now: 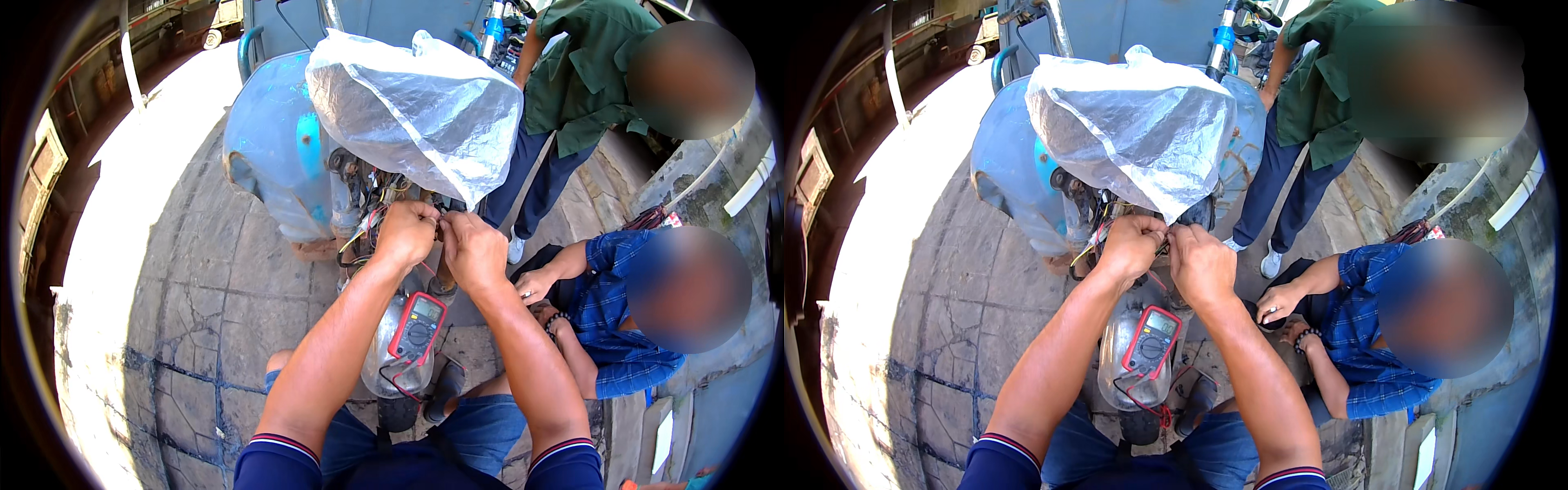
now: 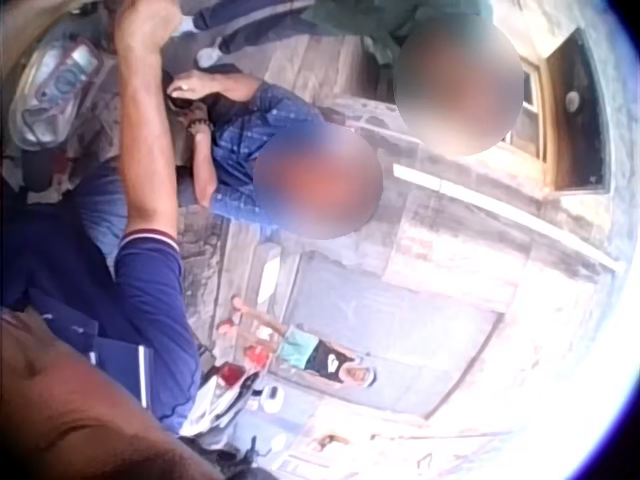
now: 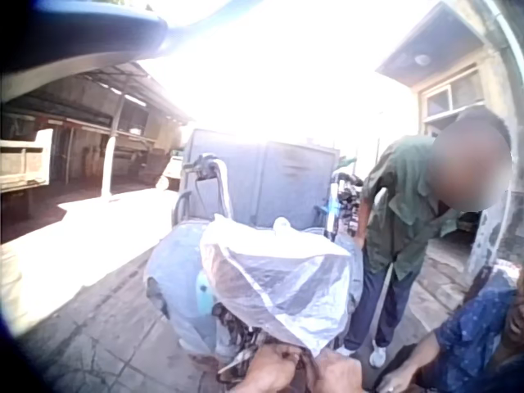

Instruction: The person is repairing the electrical wiring of a three-wheeled vehicle. They use a multimeter to test various wires and connectors, and a pair of scissors to cut wires. The person is assisted by two other individuals who observe the process.

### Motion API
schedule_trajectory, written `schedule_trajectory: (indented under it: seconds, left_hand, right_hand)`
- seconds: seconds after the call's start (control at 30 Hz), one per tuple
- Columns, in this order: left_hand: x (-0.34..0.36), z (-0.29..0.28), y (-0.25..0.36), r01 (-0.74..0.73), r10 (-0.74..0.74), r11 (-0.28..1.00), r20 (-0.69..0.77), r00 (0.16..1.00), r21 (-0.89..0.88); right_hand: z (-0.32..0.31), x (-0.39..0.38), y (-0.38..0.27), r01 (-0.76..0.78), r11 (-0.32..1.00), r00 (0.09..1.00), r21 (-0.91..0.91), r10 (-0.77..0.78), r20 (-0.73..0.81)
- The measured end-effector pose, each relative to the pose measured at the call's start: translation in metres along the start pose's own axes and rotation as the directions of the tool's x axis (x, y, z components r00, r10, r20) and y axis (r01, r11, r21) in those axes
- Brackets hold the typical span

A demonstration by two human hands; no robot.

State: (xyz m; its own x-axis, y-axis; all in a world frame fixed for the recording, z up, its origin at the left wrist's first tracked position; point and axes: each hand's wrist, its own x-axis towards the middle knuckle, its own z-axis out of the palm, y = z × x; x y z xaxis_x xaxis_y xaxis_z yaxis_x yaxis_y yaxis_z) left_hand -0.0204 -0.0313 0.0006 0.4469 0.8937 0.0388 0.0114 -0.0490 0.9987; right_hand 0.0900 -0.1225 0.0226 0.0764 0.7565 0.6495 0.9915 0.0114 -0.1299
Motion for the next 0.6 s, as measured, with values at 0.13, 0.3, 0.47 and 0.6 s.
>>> schedule_trajectory:
  seconds: [0.13,0.3,0.47,0.6]
  left_hand:
    - [-0.001,0.000,0.000,0.017,-0.016,0.998,0.022,1.000,-0.053]
    - [0.000,-0.005,0.005,0.079,-0.076,0.996,0.053,0.996,-0.052]
    - [0.006,-0.002,-0.002,0.081,-0.075,0.993,0.073,0.995,-0.085]
    - [0.010,-0.008,-0.009,0.087,-0.079,0.993,0.103,0.992,-0.082]
  right_hand:
    - [0.005,0.003,-0.008,-0.183,0.983,0.981,0.001,0.182,0.068]
    - [-0.004,0.003,-0.015,-0.097,0.993,0.986,-0.067,0.105,0.126]
    - [0.003,0.000,-0.003,0.018,0.996,0.997,-0.091,-0.010,0.080]
    - [0.006,0.005,-0.011,-0.150,0.989,0.985,0.021,0.147,0.087]
